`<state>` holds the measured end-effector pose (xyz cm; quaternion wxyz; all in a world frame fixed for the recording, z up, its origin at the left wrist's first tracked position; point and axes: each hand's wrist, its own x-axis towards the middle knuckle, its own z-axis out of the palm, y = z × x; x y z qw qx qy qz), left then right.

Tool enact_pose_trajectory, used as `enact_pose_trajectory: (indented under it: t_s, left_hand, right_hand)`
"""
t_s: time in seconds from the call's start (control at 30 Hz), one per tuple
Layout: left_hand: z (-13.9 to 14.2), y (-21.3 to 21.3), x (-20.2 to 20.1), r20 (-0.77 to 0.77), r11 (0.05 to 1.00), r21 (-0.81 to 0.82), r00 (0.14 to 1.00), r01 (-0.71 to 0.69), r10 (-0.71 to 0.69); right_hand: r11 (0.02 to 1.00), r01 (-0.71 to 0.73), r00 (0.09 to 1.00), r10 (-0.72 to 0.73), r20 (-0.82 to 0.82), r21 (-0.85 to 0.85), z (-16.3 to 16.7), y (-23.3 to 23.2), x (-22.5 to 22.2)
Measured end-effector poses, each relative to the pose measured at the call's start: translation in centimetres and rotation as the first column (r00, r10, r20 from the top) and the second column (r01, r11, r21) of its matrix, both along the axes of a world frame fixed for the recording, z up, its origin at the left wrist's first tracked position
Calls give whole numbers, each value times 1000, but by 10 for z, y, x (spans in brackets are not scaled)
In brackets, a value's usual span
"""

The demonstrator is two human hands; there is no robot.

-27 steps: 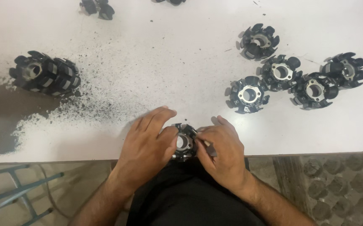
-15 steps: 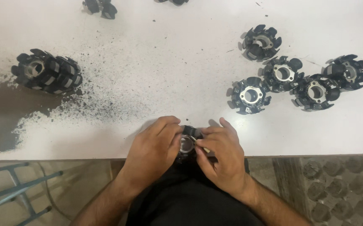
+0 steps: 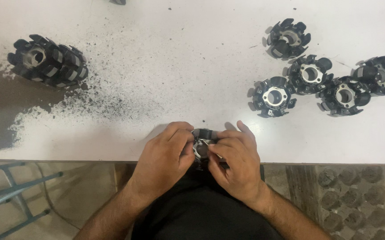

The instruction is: The person sits at a white table assembling black rubber roller components onto metal hub parts. They hold a hub in one hand and use a small stick to press and seat rubber pieces onto it, then set the finished assembly aside and gather more parts from the table.

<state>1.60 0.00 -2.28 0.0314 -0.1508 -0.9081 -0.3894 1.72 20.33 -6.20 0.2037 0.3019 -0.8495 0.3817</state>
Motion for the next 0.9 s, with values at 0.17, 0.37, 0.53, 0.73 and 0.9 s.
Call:
enact_pose_trajectory:
  t_s: [0.17,0.37,0.53,0.73,0.9]
  left_hand:
    - [-2,-4,2,-11,999,41,1000,0,1]
    - [0,-7,4,-9,998,70,1000,0,1]
    - [2,-8,7,-18,993,114,1000,28,-26]
    - [27,-86,-4,-318,949,-114,916,-293,244]
    - [63,-215,-66,-541,753,-232,725,-616,426]
  right_hand:
    - [1000,-21,999,20,-35,-11,-1,-6,1]
    - [1000,6,997,-5,-72,25,-2,-13,1]
    - [998,41,996,-37,-82,53,1,-15,0]
    - [975,186,982,-180,-63,120,20,15,-8]
    - [930,332,943,-329,-42,159,23,53,-16]
